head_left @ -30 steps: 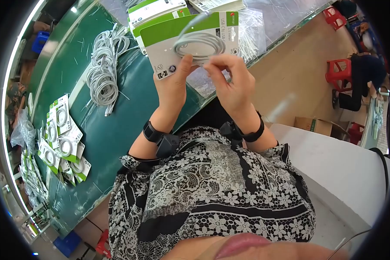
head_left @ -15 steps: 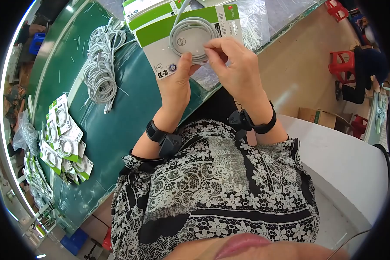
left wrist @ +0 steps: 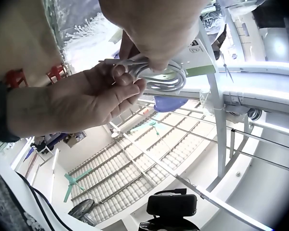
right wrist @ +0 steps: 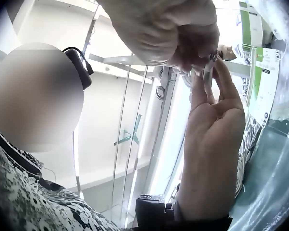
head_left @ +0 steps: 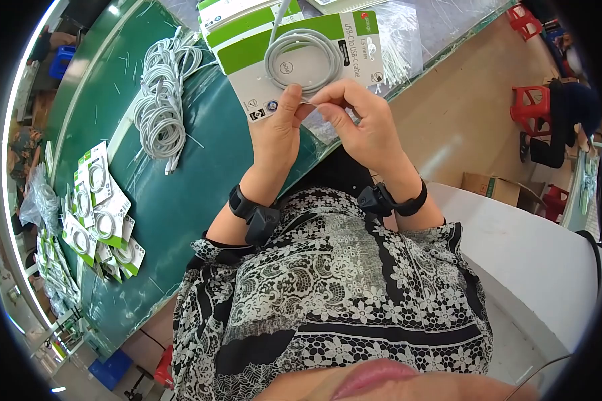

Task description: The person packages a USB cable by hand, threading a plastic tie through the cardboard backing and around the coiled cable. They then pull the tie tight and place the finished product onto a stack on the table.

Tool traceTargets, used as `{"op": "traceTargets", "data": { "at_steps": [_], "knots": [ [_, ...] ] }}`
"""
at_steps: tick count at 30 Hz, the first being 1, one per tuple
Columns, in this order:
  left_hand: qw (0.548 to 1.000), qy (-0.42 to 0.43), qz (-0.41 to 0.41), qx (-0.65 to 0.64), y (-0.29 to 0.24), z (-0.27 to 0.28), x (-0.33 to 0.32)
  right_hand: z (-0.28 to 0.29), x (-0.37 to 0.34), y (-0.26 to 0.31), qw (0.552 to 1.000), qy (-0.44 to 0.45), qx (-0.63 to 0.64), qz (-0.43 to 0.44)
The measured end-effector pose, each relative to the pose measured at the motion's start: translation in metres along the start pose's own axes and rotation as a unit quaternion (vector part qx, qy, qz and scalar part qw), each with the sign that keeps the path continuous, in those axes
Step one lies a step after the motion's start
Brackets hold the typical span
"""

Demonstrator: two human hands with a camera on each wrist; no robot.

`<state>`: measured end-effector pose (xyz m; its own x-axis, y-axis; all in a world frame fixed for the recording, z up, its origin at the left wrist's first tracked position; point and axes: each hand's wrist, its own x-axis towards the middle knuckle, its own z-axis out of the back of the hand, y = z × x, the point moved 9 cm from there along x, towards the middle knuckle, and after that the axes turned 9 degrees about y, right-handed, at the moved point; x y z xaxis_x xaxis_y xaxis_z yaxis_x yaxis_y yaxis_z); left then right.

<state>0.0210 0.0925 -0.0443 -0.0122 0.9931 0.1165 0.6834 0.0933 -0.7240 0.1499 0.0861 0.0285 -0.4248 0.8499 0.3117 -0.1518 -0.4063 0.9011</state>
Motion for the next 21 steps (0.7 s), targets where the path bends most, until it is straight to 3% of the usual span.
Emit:
{"op": "traceTargets", "data": {
  "at_steps": [10, 14, 17, 21],
  "knots": [
    [1.0, -0.009, 0.003, 0.022, 0.0, 0.0, -0.002, -0.002, 0.003, -0.015, 0.997, 0.041, 0.039, -0.055],
    [0.999, -0.017, -0.012, 0.047, -0.005, 0.001, -0.001, 0.005, 0.003, -0.003, 0.998, -0.041, -0.045, -0.004],
    [0.997, -0.02, -0.024, 0.069, -0.008, -0.001, -0.002, 0.012, 0.0, 0.023, 0.963, -0.106, -0.233, 0.084],
    [0.992, -0.019, -0.049, 0.118, -0.011, -0.003, -0.005, 0.009, 0.004, 0.028, 0.946, -0.089, -0.3, 0.09]
  ]
}}
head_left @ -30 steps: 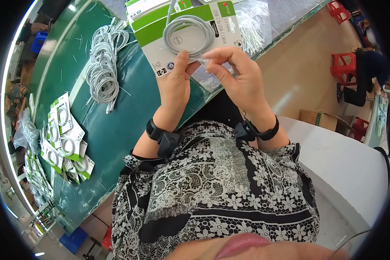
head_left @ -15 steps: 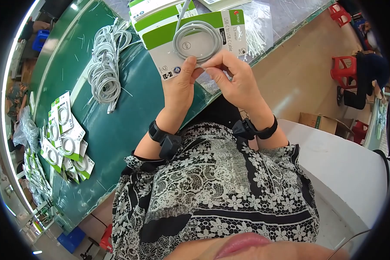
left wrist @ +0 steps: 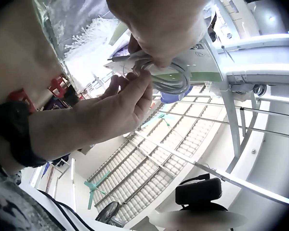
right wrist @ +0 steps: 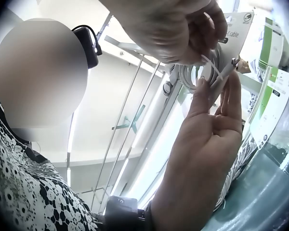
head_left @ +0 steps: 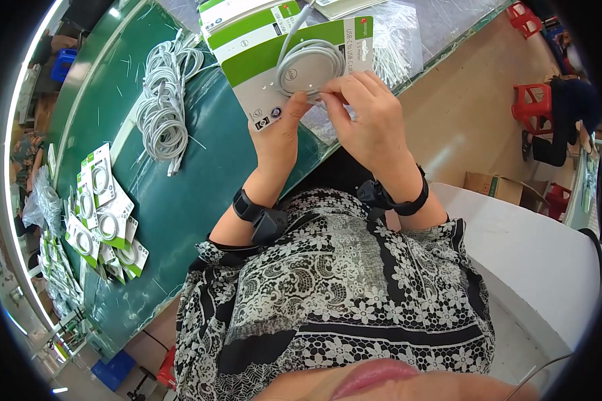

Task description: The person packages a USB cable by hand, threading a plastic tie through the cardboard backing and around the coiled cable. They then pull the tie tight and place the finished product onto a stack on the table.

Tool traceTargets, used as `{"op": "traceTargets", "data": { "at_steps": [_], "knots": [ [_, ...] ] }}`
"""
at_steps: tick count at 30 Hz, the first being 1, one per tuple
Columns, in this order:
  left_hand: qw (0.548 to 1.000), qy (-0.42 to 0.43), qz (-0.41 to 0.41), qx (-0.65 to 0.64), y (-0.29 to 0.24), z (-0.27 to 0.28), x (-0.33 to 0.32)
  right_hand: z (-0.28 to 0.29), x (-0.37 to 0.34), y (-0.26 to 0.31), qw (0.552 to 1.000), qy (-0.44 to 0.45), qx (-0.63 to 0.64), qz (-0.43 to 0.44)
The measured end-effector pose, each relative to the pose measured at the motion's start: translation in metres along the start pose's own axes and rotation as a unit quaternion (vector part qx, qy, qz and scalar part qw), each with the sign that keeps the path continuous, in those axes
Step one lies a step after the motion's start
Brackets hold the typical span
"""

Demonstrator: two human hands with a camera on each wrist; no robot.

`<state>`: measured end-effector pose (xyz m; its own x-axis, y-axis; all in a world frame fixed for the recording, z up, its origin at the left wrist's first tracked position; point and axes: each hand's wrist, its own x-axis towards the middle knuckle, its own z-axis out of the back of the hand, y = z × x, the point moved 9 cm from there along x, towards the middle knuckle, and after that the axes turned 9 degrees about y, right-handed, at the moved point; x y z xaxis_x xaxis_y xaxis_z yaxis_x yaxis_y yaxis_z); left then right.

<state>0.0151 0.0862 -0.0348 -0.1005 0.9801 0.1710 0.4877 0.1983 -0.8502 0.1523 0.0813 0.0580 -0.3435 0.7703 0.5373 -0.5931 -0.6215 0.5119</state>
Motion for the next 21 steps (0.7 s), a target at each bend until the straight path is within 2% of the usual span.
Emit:
{"op": "traceTargets", "data": {
  "at_steps": [10, 18, 21],
  "knots": [
    [0.984, -0.011, -0.093, 0.149, -0.021, -0.004, -0.007, 0.002, 0.002, 0.004, 1.0, -0.003, -0.017, -0.005],
    [0.976, -0.013, -0.097, 0.193, -0.021, -0.001, -0.009, 0.002, 0.002, 0.007, 1.0, -0.003, -0.029, 0.007],
    [0.983, -0.01, -0.099, 0.153, -0.019, -0.001, -0.008, 0.001, 0.002, 0.008, 1.0, -0.004, -0.028, 0.011]
  ]
}}
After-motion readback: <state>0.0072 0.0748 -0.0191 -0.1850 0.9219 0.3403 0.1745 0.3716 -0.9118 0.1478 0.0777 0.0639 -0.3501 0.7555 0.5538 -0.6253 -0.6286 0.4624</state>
